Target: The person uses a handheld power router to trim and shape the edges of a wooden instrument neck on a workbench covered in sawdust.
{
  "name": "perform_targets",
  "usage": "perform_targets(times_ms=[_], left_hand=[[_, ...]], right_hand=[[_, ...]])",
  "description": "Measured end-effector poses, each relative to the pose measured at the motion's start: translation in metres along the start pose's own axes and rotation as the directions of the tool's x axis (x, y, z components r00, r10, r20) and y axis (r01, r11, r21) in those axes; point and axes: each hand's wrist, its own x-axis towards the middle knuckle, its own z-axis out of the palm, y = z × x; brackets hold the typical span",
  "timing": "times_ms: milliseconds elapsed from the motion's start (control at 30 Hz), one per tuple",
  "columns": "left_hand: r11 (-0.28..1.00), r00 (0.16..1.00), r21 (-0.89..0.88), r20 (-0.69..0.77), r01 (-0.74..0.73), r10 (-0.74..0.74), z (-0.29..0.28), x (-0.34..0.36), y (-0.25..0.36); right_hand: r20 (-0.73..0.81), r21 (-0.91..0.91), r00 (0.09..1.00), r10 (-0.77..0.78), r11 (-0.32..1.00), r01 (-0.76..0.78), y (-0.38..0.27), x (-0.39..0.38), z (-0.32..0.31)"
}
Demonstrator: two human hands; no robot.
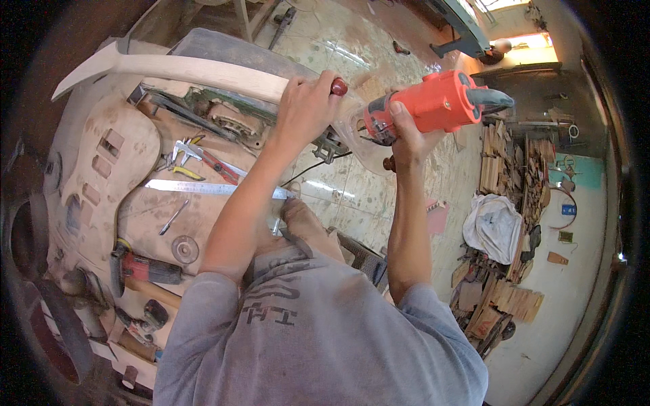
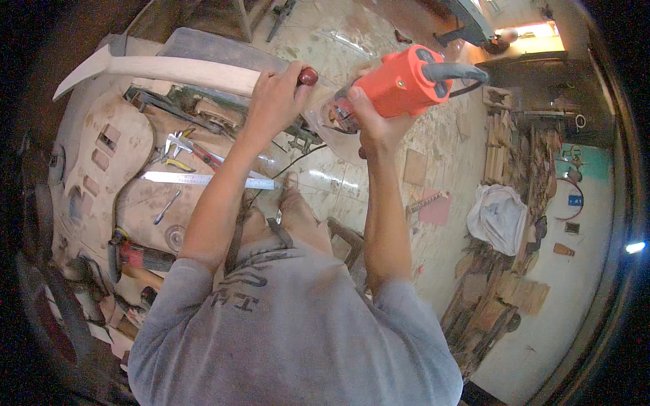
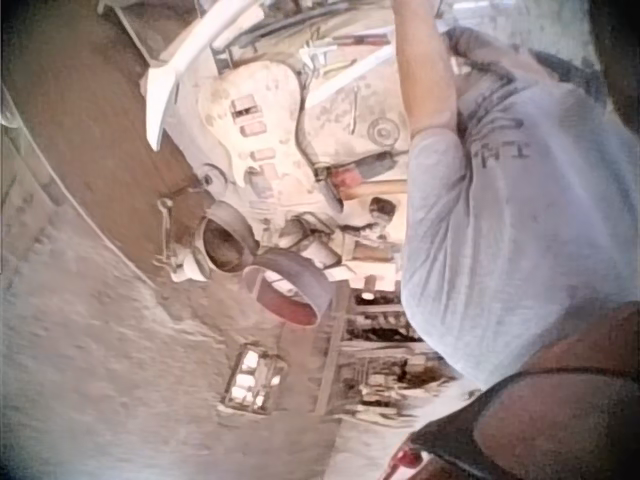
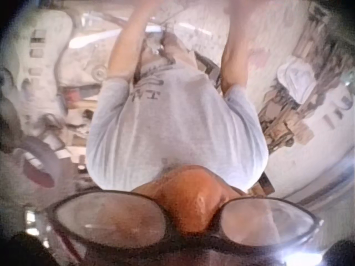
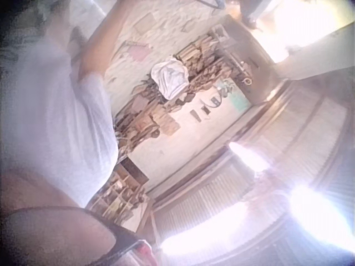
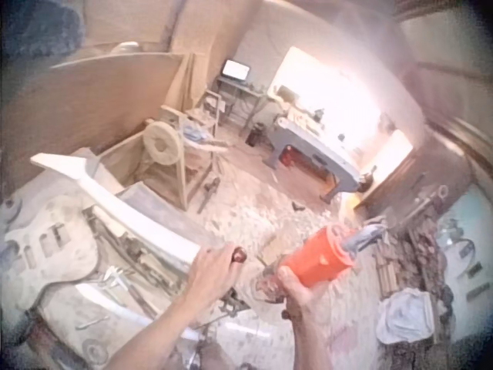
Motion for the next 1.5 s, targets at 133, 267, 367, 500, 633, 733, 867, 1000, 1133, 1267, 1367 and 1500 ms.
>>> perform_targets(times_ms=[133, 267, 367, 500, 633, 733, 867, 1000, 1133, 1267, 1367, 1500], left_hand=[[1.0, 1.0, -0.012, 0.016, 0.008, -0.008, 0.002, 0.001, -0.003], [1.0, 1.0, -0.012, 0.026, -0.004, 0.004, 0.001, 0.002, -0.003], [1.0, 0.999, -0.017, 0.049, 0.006, -0.005, -0.001, 0.003, -0.001], [0.998, 0.999, -0.023, -0.01, -0.053, 0.053, 0.001, 0.002, -0.008], [0.999, 0.999, -0.019, 0.02, -0.036, 0.036, -0.001, 0.003, -0.006], [1.0, 0.999, -0.009, 0.028, -0.016, 0.016, -0.003, 0.002, -0.004], [1.0, 0.998, -0.013, 0.063, -0.003, 0.004, -0.004, 0.003, -0.007], [0.999, 0.998, -0.047, 0.061, -0.02, 0.023, -0.003, 0.003, -0.01], [1.0, 0.999, -0.028, 0.041, -0.012, 0.013, -0.003, 0.001, -0.007], [1.0, 0.999, -0.02, 0.041, -0.013, 0.014, -0.006, 0.0, -0.003], [1.0, 0.999, -0.02, 0.034, -0.017, 0.017, -0.006, 0.0, -0.003], [0.999, 1.0, -0.048, 0.017, -0.025, 0.026, -0.004, 0.0, -0.004]], right_hand=[[0.005, 0.017, 1.0, -0.004, 1.0, 0.004, -0.004, 0.001, 0.003], [-0.03, 0.022, 0.999, -0.012, 1.0, 0.012, -0.012, -0.001, 0.007], [-0.031, 0.015, 1.0, -0.002, 1.0, 0.002, -0.014, -0.003, 0.007], [0.004, 0.02, 0.999, 0.037, 0.999, -0.037, -0.014, -0.004, 0.008], [-0.001, 0.005, 1.0, 0.007, 1.0, -0.007, -0.015, -0.004, 0.008], [-0.002, -0.015, 1.0, -0.028, 0.999, 0.028, -0.012, -0.004, 0.006], [0.014, -0.024, 0.999, -0.045, 0.999, 0.046, -0.01, -0.003, 0.004], [-0.019, 0.027, 1.0, 0.009, 1.0, -0.008, -0.02, -0.006, 0.011], [0.012, 0.004, 1.0, -0.016, 1.0, 0.016, -0.018, -0.005, 0.006], [0.031, -0.012, 0.999, 0.018, 1.0, -0.018, -0.018, -0.004, 0.003], [0.042, -0.003, 0.999, 0.013, 1.0, -0.013, -0.019, -0.002, 0.003], [0.042, 0.008, 0.999, 0.025, 1.0, -0.025, -0.014, -0.001, 0.001]])
